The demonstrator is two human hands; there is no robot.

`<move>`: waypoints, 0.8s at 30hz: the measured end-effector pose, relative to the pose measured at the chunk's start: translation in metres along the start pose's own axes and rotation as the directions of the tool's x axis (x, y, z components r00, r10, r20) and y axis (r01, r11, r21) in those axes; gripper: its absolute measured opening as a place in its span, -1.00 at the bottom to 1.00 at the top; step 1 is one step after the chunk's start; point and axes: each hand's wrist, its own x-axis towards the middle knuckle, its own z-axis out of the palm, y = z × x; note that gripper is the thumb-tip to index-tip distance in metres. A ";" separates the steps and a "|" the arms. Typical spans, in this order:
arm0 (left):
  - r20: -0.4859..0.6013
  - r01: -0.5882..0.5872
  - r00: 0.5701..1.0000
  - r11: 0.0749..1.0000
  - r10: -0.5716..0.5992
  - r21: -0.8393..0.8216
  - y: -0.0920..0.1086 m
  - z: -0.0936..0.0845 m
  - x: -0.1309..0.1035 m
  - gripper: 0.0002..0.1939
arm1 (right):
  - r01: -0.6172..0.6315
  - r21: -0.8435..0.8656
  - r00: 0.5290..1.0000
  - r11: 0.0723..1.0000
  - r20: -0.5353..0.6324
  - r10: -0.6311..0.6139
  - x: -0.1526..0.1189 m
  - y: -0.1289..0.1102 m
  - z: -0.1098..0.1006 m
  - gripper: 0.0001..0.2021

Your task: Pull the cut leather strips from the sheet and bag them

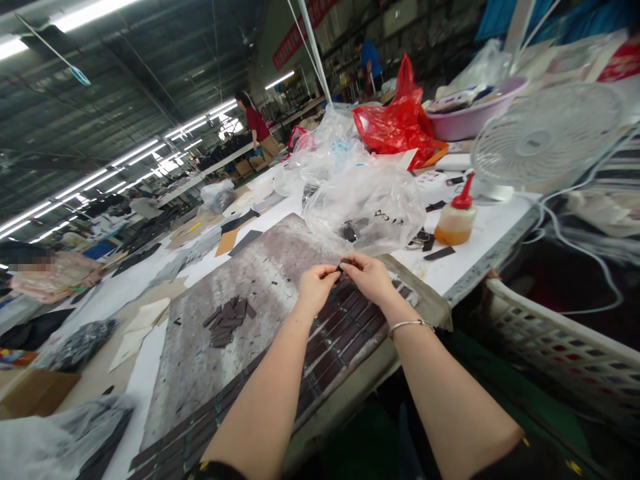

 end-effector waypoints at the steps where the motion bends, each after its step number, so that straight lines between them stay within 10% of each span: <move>1: -0.015 -0.056 0.998 0.995 0.058 0.088 -0.003 0.004 0.003 -0.83 | -0.029 -0.013 0.998 0.999 -0.049 0.028 0.002 0.003 -0.002 -0.81; 5: 0.028 -0.281 0.951 0.823 0.307 0.493 -0.025 0.015 0.002 -0.74 | -0.175 -0.013 0.960 0.984 -0.224 0.168 0.011 0.009 -0.014 -0.82; 11: 0.124 -0.352 0.915 0.607 0.384 0.712 -0.038 0.024 -0.016 -0.59 | -0.252 -0.079 0.937 0.965 -0.270 0.222 0.011 0.009 -0.022 -0.82; 24: 0.134 -0.292 0.946 0.599 0.295 0.745 -0.028 0.026 -0.019 -0.55 | -0.216 -0.516 0.965 0.829 -0.242 0.100 0.030 0.012 -0.024 -0.81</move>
